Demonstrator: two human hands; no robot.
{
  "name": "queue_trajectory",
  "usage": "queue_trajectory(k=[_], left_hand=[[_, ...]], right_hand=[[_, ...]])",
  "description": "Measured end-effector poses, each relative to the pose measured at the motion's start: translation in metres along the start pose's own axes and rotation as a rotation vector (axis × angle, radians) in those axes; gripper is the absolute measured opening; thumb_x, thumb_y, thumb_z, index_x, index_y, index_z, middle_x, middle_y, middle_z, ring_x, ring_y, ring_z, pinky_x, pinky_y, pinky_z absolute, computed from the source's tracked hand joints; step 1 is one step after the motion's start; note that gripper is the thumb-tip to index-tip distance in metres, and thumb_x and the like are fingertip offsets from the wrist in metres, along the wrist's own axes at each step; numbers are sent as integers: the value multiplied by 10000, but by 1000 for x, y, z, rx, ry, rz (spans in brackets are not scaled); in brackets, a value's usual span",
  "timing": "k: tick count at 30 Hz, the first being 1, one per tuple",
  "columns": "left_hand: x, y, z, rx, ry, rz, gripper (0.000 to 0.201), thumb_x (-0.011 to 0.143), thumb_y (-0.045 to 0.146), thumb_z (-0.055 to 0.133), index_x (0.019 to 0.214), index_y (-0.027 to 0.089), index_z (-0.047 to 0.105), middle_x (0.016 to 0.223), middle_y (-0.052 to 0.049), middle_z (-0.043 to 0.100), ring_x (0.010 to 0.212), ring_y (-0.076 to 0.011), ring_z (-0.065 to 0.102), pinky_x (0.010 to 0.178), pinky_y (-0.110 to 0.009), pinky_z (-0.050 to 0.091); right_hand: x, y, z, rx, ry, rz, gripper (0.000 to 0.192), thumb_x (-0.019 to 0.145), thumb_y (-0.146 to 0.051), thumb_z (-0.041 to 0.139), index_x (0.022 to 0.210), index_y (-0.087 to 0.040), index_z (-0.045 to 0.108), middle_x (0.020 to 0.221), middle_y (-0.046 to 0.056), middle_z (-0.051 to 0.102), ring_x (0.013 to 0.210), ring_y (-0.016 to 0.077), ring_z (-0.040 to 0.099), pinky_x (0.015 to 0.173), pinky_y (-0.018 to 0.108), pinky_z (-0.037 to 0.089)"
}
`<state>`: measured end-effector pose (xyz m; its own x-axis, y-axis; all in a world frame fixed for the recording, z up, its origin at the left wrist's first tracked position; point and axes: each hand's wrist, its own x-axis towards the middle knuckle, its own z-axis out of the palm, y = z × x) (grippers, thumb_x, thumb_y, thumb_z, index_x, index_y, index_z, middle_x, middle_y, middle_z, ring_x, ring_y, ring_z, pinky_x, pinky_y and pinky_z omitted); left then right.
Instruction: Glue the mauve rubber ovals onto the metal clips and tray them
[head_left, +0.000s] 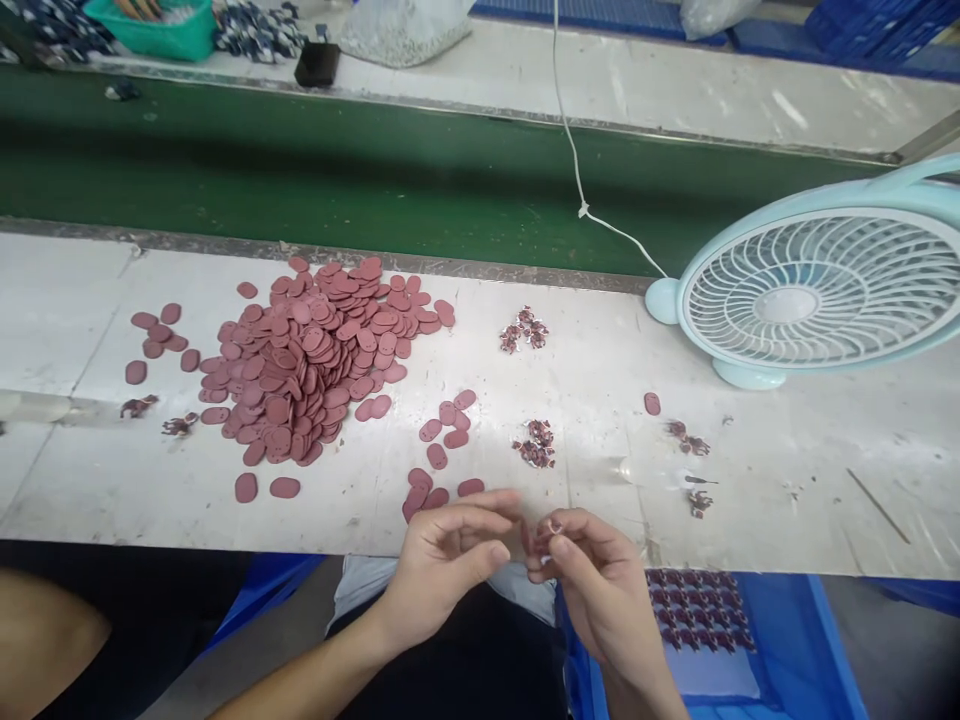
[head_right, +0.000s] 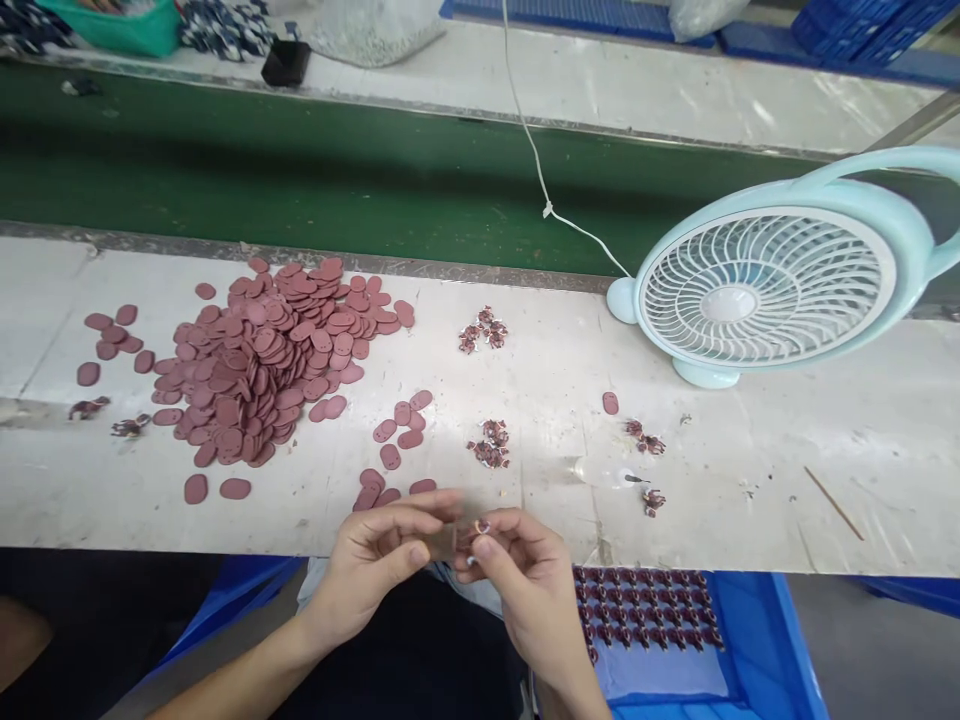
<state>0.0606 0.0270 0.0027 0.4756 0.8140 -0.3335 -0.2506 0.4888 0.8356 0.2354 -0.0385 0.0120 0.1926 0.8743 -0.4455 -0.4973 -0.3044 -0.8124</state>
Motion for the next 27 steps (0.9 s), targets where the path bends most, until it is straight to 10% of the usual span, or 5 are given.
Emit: queue_trajectory(k=[7, 11, 18, 27], left_hand=[[82, 58, -28, 1297, 78, 423, 226, 928, 325, 604, 1044, 221, 768, 1199, -126, 735, 1155, -324, 633, 998, -453, 464], [116, 71, -21, 1761, 61, 328, 242, 924, 306, 541, 1015, 197, 736, 1086, -148, 739, 1026, -355, 657, 790, -423, 500], [125, 75, -16, 1689, -14, 238, 264, 941, 361, 529, 1077, 193, 679, 1010, 3, 726, 903, -222, 684, 862, -369, 515], [90, 77, 6, 1106, 168, 348, 186, 759, 267, 768, 910, 163, 733, 790, 22, 717, 701, -152, 673, 689, -293, 549]], right_hand=[[-27, -2, -79, 128, 284, -121, 174, 723, -299, 862, 805, -199, 746, 755, 27, 677, 596, 151, 673, 546, 251, 589], [-61, 11, -142, -4, 596, -226, 237, 704, -344, 867, 821, -189, 730, 771, 35, 687, 538, 133, 620, 495, 263, 545], [-128, 88, -253, -298, 967, -113, 361, 742, -424, 852, 938, -163, 696, 757, 4, 697, 616, 180, 684, 572, 314, 585], [-153, 182, -289, -868, 746, 339, 240, 963, -358, 654, 1074, -146, 670, 1069, 57, 693, 934, 197, 682, 838, 404, 583]])
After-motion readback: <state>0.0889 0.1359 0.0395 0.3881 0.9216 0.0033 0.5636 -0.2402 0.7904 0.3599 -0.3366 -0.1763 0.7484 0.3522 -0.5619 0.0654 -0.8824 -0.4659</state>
